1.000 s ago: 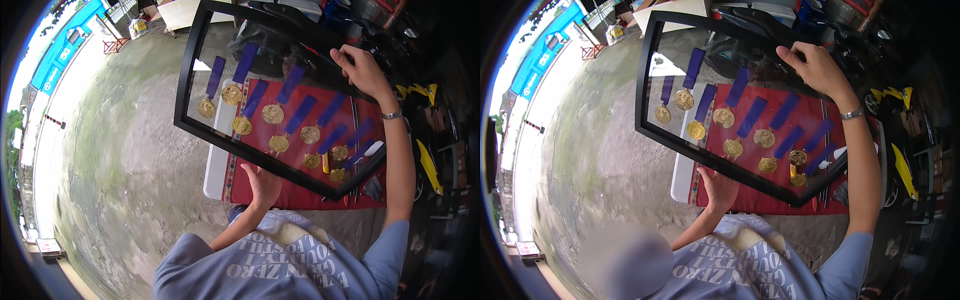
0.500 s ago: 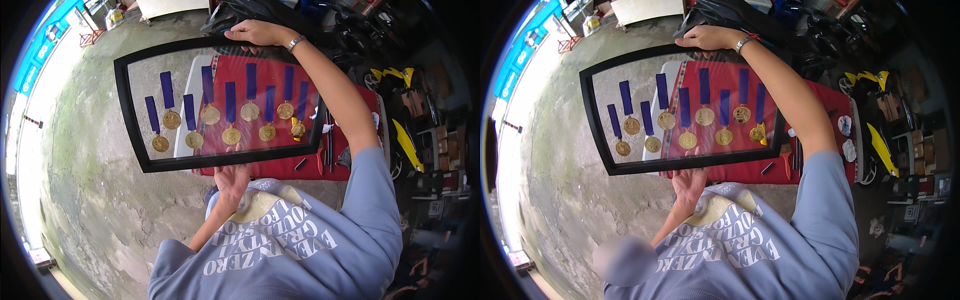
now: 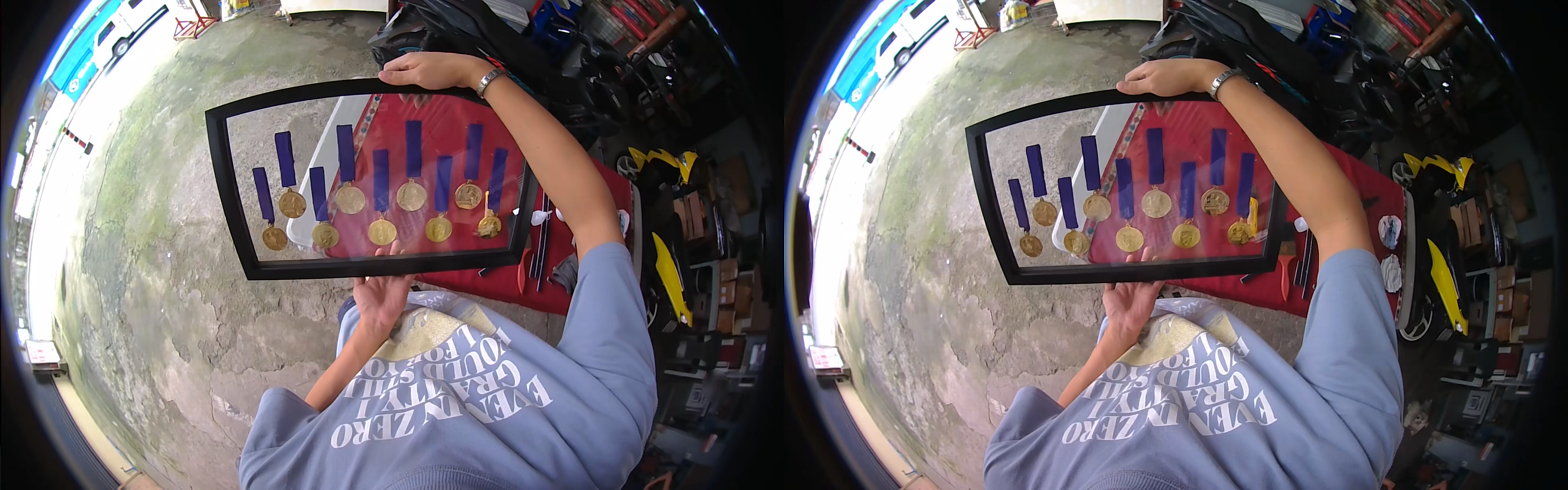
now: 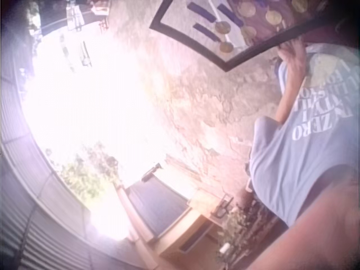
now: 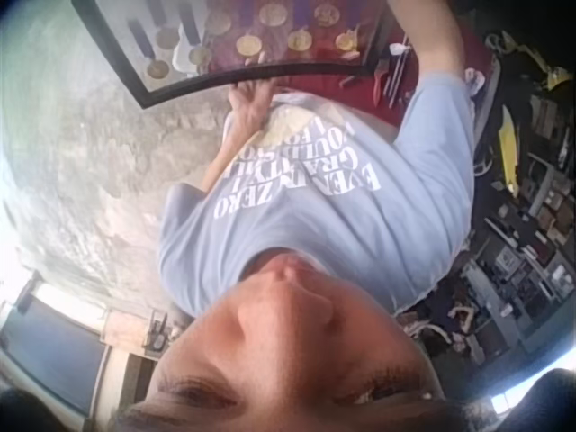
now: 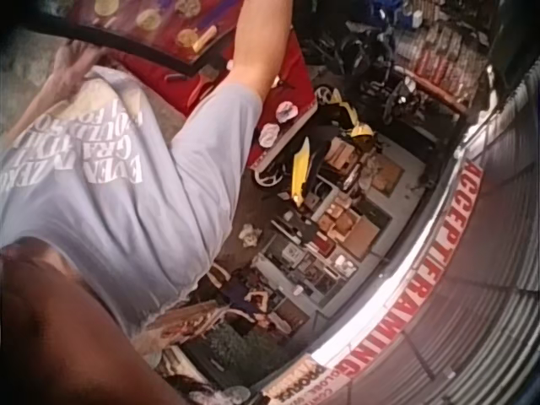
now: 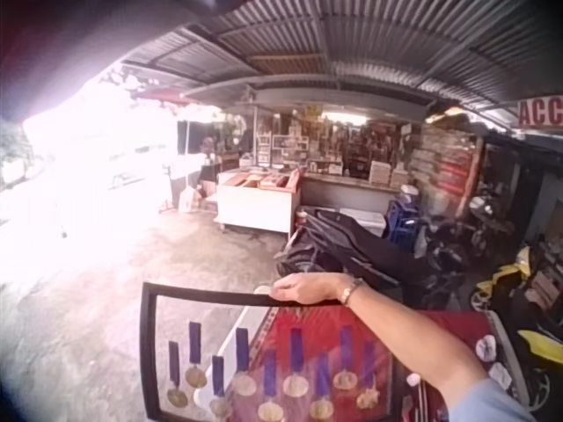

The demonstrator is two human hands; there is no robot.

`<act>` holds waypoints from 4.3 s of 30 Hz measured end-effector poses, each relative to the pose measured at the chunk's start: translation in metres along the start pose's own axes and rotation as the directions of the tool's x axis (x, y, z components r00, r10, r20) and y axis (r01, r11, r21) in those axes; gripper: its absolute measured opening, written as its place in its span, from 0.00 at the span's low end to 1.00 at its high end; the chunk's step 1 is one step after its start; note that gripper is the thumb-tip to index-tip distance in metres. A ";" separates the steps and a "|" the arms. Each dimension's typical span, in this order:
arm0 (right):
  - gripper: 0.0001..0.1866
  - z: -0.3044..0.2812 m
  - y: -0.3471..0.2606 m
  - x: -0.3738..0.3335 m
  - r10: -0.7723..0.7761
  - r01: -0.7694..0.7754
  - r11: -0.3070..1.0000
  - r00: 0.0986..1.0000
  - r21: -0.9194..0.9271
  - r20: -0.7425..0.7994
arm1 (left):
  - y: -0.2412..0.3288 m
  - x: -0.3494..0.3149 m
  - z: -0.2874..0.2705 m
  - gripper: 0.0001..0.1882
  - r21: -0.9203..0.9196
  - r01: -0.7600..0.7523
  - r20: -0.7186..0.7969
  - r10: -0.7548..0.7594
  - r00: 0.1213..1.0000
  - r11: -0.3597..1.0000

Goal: The person uses a utility knife to trim the edges of a framed display containing medals. They then move the frame to a workbench and use a brush to clean the surface. The person measures and cuts a piece of cardboard to fit the frame, and finally arranges several medals with ribbons on the workbench.

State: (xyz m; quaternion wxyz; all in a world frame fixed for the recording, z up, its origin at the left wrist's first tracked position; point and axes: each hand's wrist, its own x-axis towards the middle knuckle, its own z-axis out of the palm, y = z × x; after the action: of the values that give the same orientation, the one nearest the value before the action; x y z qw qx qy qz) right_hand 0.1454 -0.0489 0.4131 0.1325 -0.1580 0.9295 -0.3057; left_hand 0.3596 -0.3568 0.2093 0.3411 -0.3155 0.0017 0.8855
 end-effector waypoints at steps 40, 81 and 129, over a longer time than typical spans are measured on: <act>0.27 0.063 0.046 -0.150 0.437 -0.060 0.820 0.709 0.570 -0.553 | 0.058 0.082 0.091 0.35 0.689 -0.545 0.282 0.517 0.809 0.477; 0.51 0.268 0.120 -0.186 0.434 0.529 0.391 0.616 0.753 -0.658 | 0.118 0.179 0.104 0.44 0.505 -0.826 0.847 0.329 0.418 -0.252; 0.42 0.222 0.177 -0.149 0.423 -0.383 0.385 0.882 0.840 0.208 | 0.116 0.202 0.107 0.43 0.543 -0.782 0.826 0.363 0.431 -0.306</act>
State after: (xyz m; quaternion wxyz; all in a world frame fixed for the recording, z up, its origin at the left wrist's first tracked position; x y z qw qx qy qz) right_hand 0.3205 0.0249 0.1546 0.2443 0.1661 0.6618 -0.6891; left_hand 0.1149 -0.3010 0.1570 -0.0569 0.1849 0.6616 0.7245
